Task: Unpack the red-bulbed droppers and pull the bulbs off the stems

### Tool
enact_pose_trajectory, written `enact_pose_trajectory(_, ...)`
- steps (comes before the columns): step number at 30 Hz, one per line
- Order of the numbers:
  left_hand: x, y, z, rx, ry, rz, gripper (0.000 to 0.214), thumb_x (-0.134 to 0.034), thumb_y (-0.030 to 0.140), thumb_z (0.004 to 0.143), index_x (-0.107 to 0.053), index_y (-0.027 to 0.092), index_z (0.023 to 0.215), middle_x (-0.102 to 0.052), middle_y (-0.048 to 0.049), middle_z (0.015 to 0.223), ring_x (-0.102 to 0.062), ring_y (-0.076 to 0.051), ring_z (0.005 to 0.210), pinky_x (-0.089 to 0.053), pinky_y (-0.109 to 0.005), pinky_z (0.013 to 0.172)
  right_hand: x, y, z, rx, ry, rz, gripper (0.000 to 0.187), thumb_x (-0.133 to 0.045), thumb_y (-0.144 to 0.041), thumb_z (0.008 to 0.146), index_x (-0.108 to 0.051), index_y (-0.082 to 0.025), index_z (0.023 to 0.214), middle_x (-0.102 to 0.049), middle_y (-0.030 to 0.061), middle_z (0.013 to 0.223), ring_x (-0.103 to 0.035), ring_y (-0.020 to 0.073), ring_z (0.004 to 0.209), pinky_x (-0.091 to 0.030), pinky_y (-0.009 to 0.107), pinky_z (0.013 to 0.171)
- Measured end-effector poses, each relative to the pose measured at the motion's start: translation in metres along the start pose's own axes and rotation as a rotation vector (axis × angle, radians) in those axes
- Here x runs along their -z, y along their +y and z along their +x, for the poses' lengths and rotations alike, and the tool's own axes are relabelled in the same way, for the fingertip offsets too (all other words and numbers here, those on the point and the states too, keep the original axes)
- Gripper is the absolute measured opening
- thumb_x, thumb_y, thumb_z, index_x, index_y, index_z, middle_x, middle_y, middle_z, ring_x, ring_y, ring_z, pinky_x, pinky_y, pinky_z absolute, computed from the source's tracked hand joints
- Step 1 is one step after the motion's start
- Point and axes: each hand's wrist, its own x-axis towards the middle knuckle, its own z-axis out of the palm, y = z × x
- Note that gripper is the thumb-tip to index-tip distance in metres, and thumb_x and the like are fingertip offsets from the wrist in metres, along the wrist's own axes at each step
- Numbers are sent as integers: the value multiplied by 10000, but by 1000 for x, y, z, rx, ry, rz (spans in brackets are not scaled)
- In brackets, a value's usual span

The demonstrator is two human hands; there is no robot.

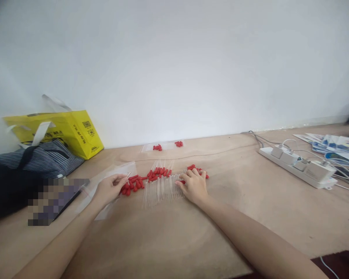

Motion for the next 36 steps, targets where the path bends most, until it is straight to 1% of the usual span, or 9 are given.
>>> enact_pose_trajectory(4, 0, 7, 8, 28, 14, 217, 159, -484, 246, 665, -570, 208, 793, -625, 24, 545, -591, -168, 554, -372, -223, 499, 0, 0, -1, -20, 24, 1, 293, -413, -419, 826, -634, -229, 800, -584, 43, 793, -452, 171, 794, -202, 341, 741)
enact_pose_trajectory(7, 0, 12, 10, 32, 18, 252, 111, -485, 213, 647, -534, 207, 747, -599, 28, 522, -577, -170, 548, -347, -219, 477, 0, 0, -2, -20, 34, 12, 261, -429, -392, 821, -630, -230, 784, -581, 34, 798, -453, 167, 797, -197, 344, 754)
enact_pose_trajectory(10, -3, 13, 4, -10, 1, 194, 109, -470, 209, 663, -507, 214, 765, -590, 42, 534, -567, -152, 532, -343, -210, 479, 0, 0, -2, -23, 34, 26, 233, -440, -368, 817, -626, -232, 776, -579, 29, 797, -452, 168, 807, -195, 349, 763)
enact_pose_trajectory(16, -25, 15, -16, -80, -169, 55, 49, -472, 164, 660, -468, 200, 694, -592, 31, 586, -557, -117, 513, -351, -198, 472, 0, -1, -2, -15, 35, 13, 224, -435, -335, 817, -624, -226, 763, -572, 36, 802, -453, 168, 808, -198, 349, 762)
enact_pose_trajectory(22, -39, 22, -16, -101, -95, 56, 55, -472, 161, 661, -435, 201, 653, -571, 32, 554, -561, -125, 522, -367, -209, 493, 0, -2, -1, -26, 36, 37, 239, -431, -336, 817, -622, -218, 735, -584, 37, 806, -450, 170, 807, -193, 353, 757)
enact_pose_trajectory(26, -41, 26, -17, -122, -51, 62, 58, -487, 193, 661, -435, 199, 638, -554, 35, 538, -540, -127, 516, -357, -212, 493, 4, -3, 0, 18, -38, 73, 260, -451, -407, 799, -627, -224, 744, -590, 39, 781, -446, 177, 793, -195, 357, 750)
enact_pose_trajectory(31, -45, 35, -22, -146, -76, -1, 50, -465, 213, 687, -430, 199, 655, -536, 38, 540, -510, -115, 492, -351, -209, 487, 8, 0, 1, 58, -93, 90, 217, -457, -348, 801, -609, -213, 723, -602, 36, 778, -454, 173, 796, -199, 338, 726)
enact_pose_trajectory(33, -46, 40, -23, -175, -91, 7, 38, -465, 205, 687, -432, 199, 670, -527, 40, 538, -505, -114, 491, -349, -209, 490, 7, 6, 5, 12, -67, 86, 211, -442, -321, 810, -602, -208, 732, -609, 37, 796, -461, 172, 798, -199, 334, 721)
enact_pose_trajectory(36, -50, 48, -22, -206, -99, 78, 23, -455, 182, 693, -439, 198, 693, -503, 44, 522, -500, -117, 498, -341, -212, 497, 7, 24, 12, -157, -17, 37, 227, -428, -335, 812, -603, -209, 742, -619, 41, 805, -471, 184, 810, -201, 333, 704)
